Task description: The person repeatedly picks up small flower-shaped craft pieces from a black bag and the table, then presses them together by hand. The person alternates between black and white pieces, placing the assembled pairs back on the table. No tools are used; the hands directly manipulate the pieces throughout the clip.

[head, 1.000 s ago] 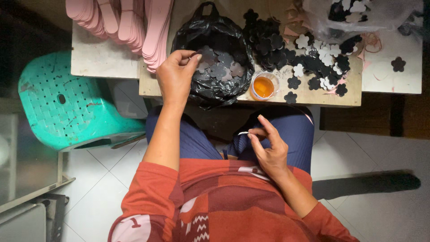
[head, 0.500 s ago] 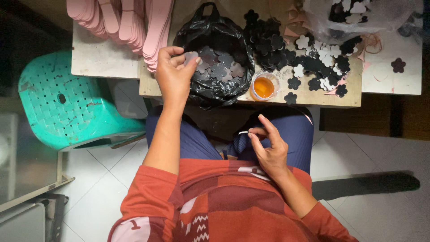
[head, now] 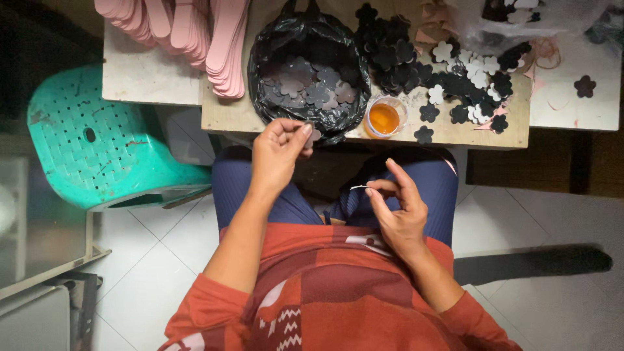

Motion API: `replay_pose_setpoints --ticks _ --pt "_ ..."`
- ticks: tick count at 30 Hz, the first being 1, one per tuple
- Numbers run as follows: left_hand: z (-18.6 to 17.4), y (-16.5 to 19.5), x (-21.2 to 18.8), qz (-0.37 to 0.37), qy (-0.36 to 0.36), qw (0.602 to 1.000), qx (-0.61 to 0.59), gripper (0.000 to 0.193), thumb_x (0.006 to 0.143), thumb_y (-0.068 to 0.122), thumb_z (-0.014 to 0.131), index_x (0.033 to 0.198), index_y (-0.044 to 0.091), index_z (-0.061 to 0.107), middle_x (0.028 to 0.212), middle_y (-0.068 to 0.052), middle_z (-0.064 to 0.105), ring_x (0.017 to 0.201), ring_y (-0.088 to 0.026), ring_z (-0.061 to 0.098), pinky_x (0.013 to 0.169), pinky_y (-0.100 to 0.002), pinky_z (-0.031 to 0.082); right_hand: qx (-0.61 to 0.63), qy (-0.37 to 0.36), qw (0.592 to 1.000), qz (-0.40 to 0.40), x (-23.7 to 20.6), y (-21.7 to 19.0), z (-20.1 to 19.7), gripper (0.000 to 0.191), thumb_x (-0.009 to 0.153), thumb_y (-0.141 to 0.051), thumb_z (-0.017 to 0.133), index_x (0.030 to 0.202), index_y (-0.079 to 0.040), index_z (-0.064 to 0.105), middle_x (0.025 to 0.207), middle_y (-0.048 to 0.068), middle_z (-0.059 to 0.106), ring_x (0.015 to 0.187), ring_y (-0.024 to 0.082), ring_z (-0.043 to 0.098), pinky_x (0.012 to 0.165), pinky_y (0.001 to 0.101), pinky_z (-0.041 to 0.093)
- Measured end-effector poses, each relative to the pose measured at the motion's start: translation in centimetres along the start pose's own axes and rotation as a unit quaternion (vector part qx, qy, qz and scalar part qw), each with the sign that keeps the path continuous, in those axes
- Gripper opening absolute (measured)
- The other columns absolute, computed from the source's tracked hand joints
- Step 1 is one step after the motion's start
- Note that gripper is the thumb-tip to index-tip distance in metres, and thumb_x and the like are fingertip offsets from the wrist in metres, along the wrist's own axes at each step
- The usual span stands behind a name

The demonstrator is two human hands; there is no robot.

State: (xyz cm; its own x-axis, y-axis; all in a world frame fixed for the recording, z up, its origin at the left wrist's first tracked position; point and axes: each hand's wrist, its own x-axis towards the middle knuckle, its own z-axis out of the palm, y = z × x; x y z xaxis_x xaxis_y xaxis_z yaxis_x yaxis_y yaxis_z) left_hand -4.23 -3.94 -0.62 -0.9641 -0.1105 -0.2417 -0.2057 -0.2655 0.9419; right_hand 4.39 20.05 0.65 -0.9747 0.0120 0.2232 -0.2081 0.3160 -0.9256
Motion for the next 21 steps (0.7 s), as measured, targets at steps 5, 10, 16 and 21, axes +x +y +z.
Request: replay_pose_setpoints --ticks 5,10,16,21 --pt "0.3 -2.1 -4.8 -0.060 -0.037 0.995 -0.066 0.011 0.095 0.009 0.070 0.102 0.002 0.066 0.103 -0.004 0.076 0.087 -0.009 0.071 0.076 -0.025 0.060 0.129 -0.001 0.985 0.115 -0.1 -0.9 -0.8 0.070 0.091 0.008 0.072 0.154 0.000 0.042 0.103 0.008 0.072 0.095 0.010 0.067 0.089 0.0228 0.055" --pt "1.4 -3.6 -8.4 -0.165 -0.055 0.980 -0.095 0.017 0.094 0.009 0.071 0.109 0.003 0.068 0.100 -0.010 0.075 0.085 -0.015 0.072 0.075 -0.028 0.060 0.197 -0.026 0.958 0.209 0.3 -1.8 -1.5 0.078 0.088 0.008 0.072 0.158 -0.001 0.039 0.099 0.006 0.071 0.085 0.006 0.062 0.079 0.0191 0.050" --pt "2.6 -3.8 -9.5 -0.218 -0.103 0.964 -0.114 0.036 0.101 0.022 0.063 0.129 0.000 0.067 0.110 -0.010 0.073 0.093 -0.016 0.071 0.083 -0.031 0.062 0.219 -0.055 0.940 0.256 0.5 -2.6 -1.9 0.081 0.085 0.007 0.073 0.158 -0.001 0.037 0.094 0.005 0.071 0.084 0.006 0.063 0.077 0.0186 0.050" --pt "2.8 -2.7 -9.5 -0.254 -0.152 0.949 -0.110 0.052 0.104 0.039 0.049 0.137 0.001 0.061 0.121 -0.011 0.072 0.104 -0.019 0.073 0.091 -0.038 0.061 0.193 -0.064 0.942 0.267 0.6 -2.5 -2.3 0.083 0.085 0.006 0.074 0.158 -0.001 0.036 0.092 0.005 0.071 0.084 0.006 0.065 0.076 0.0183 0.050"
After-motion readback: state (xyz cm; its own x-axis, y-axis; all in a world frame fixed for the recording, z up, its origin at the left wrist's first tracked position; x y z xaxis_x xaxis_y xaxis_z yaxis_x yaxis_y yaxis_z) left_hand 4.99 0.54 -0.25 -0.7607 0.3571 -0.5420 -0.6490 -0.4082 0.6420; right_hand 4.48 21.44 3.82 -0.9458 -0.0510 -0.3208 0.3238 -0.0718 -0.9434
